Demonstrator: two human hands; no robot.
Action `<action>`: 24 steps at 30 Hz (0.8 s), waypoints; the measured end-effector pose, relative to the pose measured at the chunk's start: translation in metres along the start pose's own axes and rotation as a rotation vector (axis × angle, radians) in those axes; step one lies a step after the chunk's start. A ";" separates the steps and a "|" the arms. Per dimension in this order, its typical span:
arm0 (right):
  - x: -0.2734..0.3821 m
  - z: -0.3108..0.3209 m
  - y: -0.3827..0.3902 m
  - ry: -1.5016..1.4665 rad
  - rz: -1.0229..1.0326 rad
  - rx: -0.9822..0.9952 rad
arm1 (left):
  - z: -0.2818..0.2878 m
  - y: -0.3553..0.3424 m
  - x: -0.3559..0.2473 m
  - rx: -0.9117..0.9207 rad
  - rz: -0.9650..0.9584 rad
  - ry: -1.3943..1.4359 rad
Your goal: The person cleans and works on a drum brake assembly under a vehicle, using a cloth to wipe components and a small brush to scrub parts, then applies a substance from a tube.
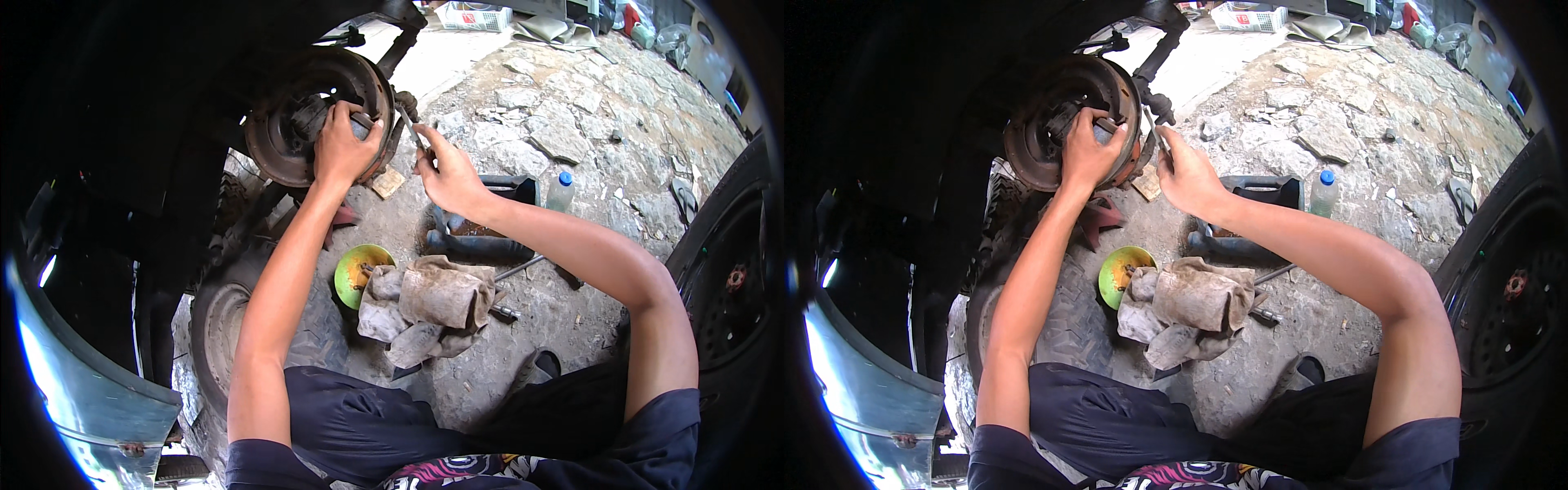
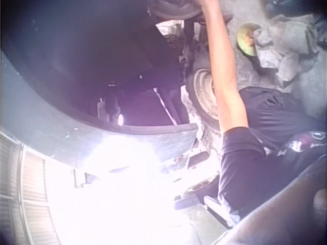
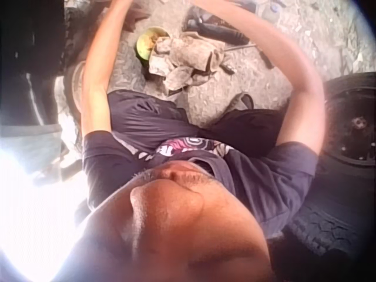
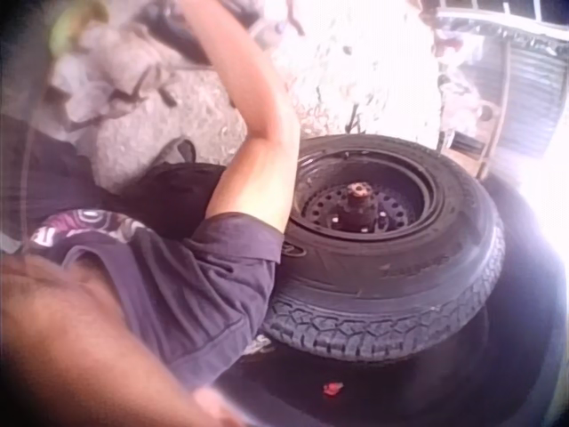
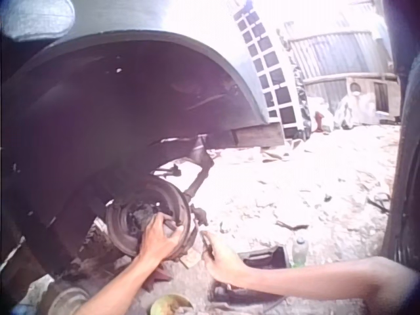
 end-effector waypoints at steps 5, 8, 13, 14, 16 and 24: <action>0.017 0.003 -0.005 0.015 0.125 -0.011 | 0.001 0.001 -0.003 -0.022 -0.034 -0.046; 0.019 -0.006 -0.006 0.044 0.002 0.137 | 0.001 0.001 0.001 -0.022 -0.046 -0.047; 0.017 -0.014 -0.011 -0.356 -0.032 0.334 | 0.003 0.001 -0.003 -0.070 -0.062 -0.021; 0.014 -0.013 -0.012 -0.409 -0.004 0.355 | 0.001 0.000 -0.004 -0.069 -0.066 -0.008; 0.017 -0.008 -0.017 -0.454 0.065 0.302 | 0.000 -0.002 -0.001 -0.066 -0.071 0.013; 0.019 0.015 -0.044 -0.081 0.191 -0.068 | -0.001 -0.012 0.001 -0.002 -0.080 0.120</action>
Point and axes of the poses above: each hand's wrist, its own y-axis away from the middle knuckle, its own z-axis out of the back of the hand, x = y × z, the point moved 9 cm from there along -y, towards the middle knuckle, and after that the axes turned 10 degrees about -x, right-handed, at the moved point
